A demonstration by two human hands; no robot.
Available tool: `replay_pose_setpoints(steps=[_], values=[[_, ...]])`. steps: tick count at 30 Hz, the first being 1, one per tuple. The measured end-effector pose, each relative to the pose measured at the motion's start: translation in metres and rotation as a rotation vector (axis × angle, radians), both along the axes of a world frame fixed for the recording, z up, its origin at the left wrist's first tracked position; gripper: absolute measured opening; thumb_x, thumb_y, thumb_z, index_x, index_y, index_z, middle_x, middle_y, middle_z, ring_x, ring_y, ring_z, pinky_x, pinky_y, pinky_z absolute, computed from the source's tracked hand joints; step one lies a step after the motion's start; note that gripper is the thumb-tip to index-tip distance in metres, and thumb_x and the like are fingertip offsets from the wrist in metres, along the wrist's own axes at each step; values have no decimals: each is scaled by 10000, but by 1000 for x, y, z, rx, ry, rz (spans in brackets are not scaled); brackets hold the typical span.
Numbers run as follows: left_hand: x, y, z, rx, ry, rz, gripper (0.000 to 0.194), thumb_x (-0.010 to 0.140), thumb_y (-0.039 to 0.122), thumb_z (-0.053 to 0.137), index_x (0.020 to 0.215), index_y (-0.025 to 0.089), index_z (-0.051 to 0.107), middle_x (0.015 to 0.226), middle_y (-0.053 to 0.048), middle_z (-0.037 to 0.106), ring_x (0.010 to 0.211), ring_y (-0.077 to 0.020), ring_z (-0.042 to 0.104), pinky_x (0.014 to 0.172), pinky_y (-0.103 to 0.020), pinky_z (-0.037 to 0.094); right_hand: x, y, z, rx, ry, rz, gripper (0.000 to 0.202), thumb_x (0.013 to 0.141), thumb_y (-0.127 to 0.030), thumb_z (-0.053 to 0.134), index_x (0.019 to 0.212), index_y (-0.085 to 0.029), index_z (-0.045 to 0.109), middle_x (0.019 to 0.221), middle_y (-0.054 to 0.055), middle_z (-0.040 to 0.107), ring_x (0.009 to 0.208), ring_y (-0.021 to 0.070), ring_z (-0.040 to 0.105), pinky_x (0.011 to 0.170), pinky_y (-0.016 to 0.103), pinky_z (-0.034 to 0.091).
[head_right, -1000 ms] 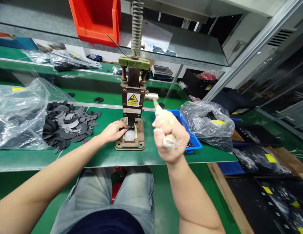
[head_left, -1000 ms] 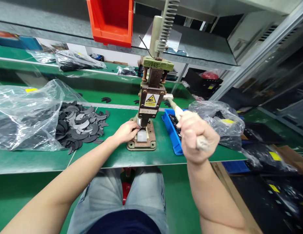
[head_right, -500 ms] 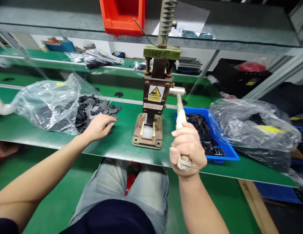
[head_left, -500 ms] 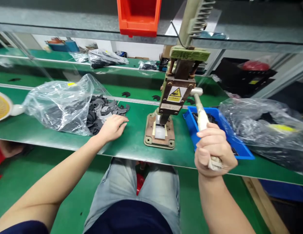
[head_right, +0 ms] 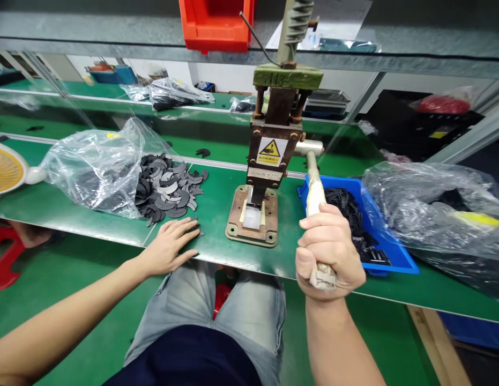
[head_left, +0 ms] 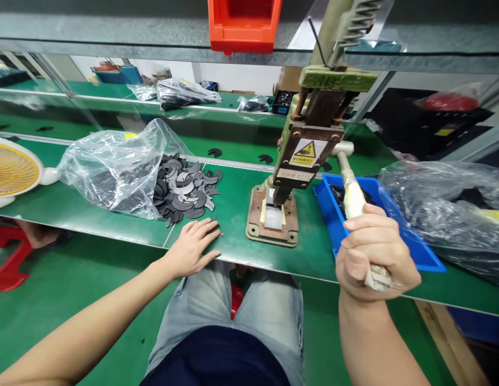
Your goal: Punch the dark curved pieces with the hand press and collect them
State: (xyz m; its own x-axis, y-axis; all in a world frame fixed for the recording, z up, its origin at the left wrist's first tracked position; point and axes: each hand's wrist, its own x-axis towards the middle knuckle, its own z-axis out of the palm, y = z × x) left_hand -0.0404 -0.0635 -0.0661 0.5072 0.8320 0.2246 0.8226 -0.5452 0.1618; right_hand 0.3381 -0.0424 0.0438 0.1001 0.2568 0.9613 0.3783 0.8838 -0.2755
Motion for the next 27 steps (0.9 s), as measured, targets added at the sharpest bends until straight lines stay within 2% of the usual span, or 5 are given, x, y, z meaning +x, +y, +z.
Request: replay_pose_setpoints(steps=[6, 13, 17, 21, 27], values=[[5, -15, -13, -75, -67, -115, 512, 994, 472, 620, 1481, 313, 628, 1520, -112, 628, 1502, -337, 493, 1285, -596, 305, -4, -2, -1, -12, 18, -35, 274, 824, -312, 716, 626, -242, 540, 598, -21, 605, 715, 213, 682, 1001, 594, 563], [8, -22, -17, -193, -254, -249, 412, 1038, 259, 488, 1352, 434, 690, 1269, -36, 775, 1267, -266, 690, 1083, -492, 556, -4, -6, 1, -53, 0, -47, 271, 847, -342, 698, 639, -264, 543, 619, -42, 619, 731, 208, 686, 1013, 592, 572], [35, 14, 14, -239, -571, -31, 229, 1002, 395, 624, 1172, 289, 734, 1111, -67, 787, 1020, -239, 762, 929, -411, 628, -5, -6, 0, -24, 8, -35, 271, 854, -337, 691, 640, -260, 544, 608, -41, 609, 727, 202, 679, 1006, 572, 573], [80, 75, 41, -650, -866, 119, 344, 945, 536, 695, 974, 203, 614, 763, -23, 755, 626, -162, 722, 613, -286, 595, -6, -4, -1, -10, 27, -29, 255, 850, -329, 681, 647, -260, 545, 597, -42, 597, 727, 208, 667, 1002, 596, 564], [133, 140, 42, -923, -957, 151, 383, 906, 477, 788, 849, 184, 547, 593, -14, 699, 458, -99, 618, 482, -190, 478, -3, -8, -1, -28, -13, -32, 232, 867, -296, 664, 673, -258, 542, 628, -42, 607, 757, 204, 682, 1022, 598, 572]])
